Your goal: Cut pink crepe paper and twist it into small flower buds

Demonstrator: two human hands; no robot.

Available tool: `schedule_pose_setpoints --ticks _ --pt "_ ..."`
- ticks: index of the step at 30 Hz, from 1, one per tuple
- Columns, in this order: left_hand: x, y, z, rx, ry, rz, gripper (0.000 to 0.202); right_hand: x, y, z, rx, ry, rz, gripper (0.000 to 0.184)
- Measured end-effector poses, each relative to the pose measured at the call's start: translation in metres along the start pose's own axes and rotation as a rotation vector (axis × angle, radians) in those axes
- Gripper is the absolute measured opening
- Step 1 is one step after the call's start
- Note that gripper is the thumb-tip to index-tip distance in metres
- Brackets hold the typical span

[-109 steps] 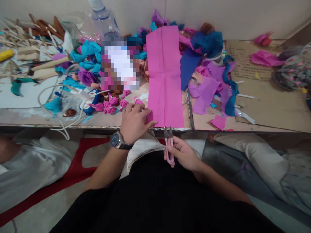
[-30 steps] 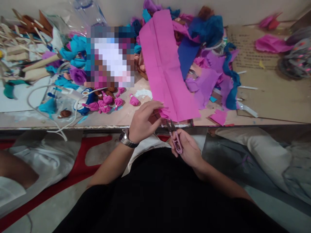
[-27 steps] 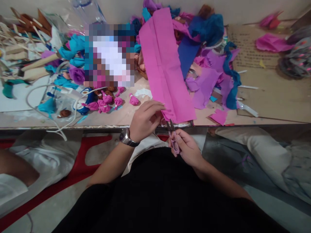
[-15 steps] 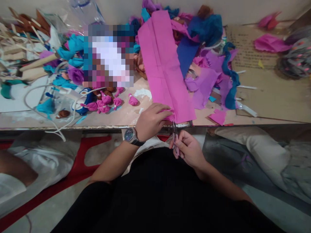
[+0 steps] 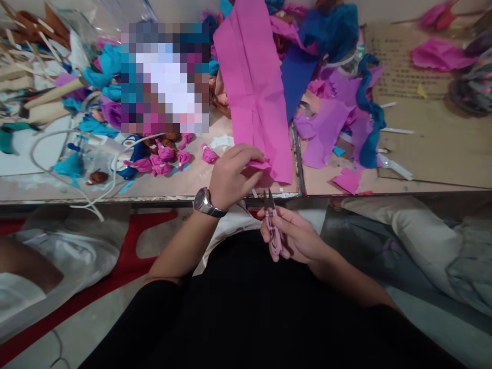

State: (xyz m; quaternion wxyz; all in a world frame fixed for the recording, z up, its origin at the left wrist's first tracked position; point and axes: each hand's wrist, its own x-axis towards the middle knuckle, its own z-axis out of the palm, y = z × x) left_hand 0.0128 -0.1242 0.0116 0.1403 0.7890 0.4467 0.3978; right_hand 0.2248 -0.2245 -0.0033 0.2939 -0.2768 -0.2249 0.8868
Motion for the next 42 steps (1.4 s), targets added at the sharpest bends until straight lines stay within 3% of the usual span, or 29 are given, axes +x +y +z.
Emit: schedule_pose_setpoints --ticks 8,12,19,31,42 --pt "-0.011 0.002 -0.008 0.042 -0.087 0.013 0.016 0.006 -0.002 0.001 -0.034 0.066 -0.079 0.044" --pt "-0.015 0.0 -0.005 0.068 -0.128 0.118 0.019 0.009 -0.003 0.001 -0.013 0.144 -0.128 0.035" --pt "-0.02 -0.011 0.005 0.033 -0.028 0.284 0.02 0.011 -0.005 0.002 0.013 0.16 -0.133 0.031" --pt "-0.021 -0.011 0.002 0.022 0.034 0.297 0.019 0.01 -0.003 0.002 0.075 0.086 -0.03 0.034" --pt "-0.022 -0.009 0.0 0.021 0.003 0.245 0.019 0.016 -0.009 0.002 0.043 0.118 -0.078 0.042"
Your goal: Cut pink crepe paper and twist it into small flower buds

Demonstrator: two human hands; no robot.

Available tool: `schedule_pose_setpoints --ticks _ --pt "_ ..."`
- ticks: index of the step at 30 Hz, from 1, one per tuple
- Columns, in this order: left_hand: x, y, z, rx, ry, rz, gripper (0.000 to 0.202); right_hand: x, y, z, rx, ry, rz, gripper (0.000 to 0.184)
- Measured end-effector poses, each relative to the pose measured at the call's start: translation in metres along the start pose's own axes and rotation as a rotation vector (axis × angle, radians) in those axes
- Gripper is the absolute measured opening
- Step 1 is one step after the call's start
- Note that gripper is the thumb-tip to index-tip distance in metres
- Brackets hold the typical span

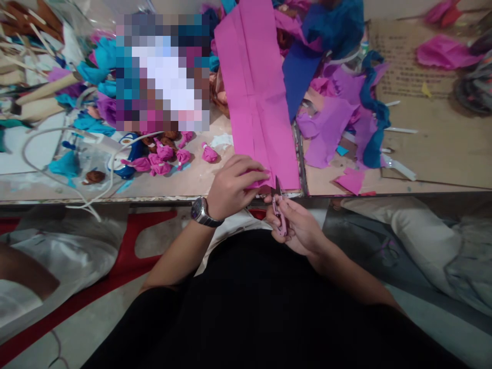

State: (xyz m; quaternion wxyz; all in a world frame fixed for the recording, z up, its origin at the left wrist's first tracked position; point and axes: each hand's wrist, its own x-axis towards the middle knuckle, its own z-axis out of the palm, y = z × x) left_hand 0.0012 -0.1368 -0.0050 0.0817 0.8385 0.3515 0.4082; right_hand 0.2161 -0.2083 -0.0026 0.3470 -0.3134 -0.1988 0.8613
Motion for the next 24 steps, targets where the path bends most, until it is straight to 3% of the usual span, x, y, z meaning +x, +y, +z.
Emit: schedule_pose_setpoints --ticks 24 --pt "0.0017 0.0017 -0.0007 -0.007 -0.006 -0.023 0.013 -0.0023 0.0023 -0.0031 -0.027 0.009 0.001 0.041"
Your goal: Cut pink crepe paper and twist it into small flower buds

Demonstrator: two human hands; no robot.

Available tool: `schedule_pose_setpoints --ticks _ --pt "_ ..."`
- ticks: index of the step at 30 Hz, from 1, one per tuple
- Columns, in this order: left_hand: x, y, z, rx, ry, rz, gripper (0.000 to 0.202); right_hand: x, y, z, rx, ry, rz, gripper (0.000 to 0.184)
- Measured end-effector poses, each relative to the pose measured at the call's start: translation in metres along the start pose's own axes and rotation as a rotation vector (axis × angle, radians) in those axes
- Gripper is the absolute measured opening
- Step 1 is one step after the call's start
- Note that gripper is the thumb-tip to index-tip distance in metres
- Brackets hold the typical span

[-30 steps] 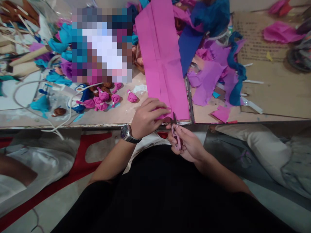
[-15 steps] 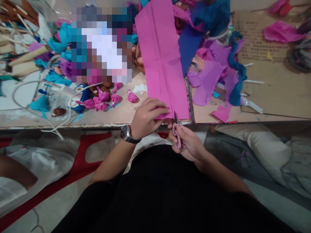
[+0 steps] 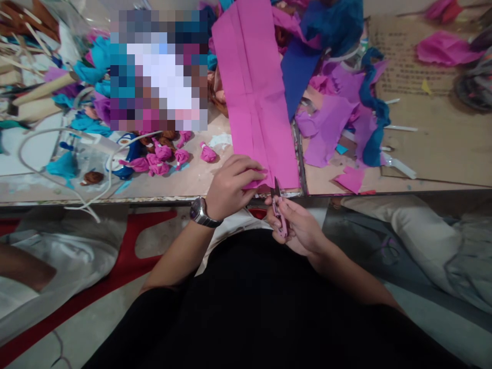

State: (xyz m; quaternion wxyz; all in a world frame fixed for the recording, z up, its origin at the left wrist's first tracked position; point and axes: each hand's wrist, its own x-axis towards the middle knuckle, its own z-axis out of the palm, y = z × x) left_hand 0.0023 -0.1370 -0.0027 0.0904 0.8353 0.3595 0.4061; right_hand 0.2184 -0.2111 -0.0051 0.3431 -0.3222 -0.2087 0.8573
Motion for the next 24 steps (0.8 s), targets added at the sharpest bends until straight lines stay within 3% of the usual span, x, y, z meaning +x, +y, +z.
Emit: schedule_pose_setpoints --ticks 24 --pt "-0.0007 0.0001 0.0 -0.012 0.006 0.008 0.012 0.0005 -0.0012 0.0016 -0.008 0.001 -0.004 0.038"
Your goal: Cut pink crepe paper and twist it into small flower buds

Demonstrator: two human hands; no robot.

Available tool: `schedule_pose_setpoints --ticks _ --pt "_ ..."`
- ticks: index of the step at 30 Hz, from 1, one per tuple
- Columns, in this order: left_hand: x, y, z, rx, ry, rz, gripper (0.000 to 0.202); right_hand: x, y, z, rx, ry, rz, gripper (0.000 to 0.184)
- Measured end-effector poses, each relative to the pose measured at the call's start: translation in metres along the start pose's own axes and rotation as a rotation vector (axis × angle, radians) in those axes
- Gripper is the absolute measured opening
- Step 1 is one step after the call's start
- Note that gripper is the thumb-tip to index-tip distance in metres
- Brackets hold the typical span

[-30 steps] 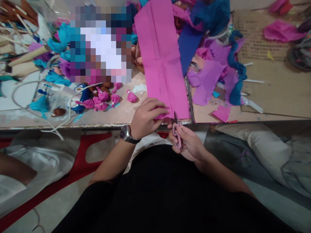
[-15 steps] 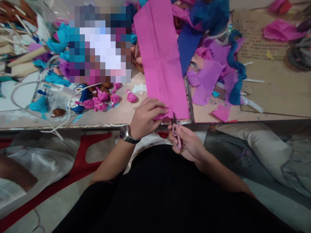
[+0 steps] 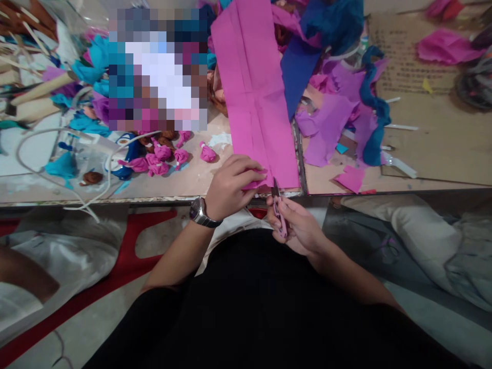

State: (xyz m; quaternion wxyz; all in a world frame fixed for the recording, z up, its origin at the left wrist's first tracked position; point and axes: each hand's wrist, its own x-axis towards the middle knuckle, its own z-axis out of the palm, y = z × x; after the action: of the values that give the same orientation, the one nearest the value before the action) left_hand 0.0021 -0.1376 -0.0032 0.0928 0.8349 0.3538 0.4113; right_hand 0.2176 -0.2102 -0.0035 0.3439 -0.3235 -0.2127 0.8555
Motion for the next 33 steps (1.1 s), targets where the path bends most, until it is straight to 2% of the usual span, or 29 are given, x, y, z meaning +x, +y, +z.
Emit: schedule_pose_setpoints --ticks 17,33 --pt "-0.0006 0.0 -0.0002 0.008 -0.012 -0.023 0.01 0.0005 0.0015 0.0002 -0.014 0.019 -0.005 0.039" --pt "-0.003 -0.001 -0.0021 -0.006 0.021 0.024 0.017 -0.0061 -0.0022 0.0034 0.021 0.017 0.03 0.039"
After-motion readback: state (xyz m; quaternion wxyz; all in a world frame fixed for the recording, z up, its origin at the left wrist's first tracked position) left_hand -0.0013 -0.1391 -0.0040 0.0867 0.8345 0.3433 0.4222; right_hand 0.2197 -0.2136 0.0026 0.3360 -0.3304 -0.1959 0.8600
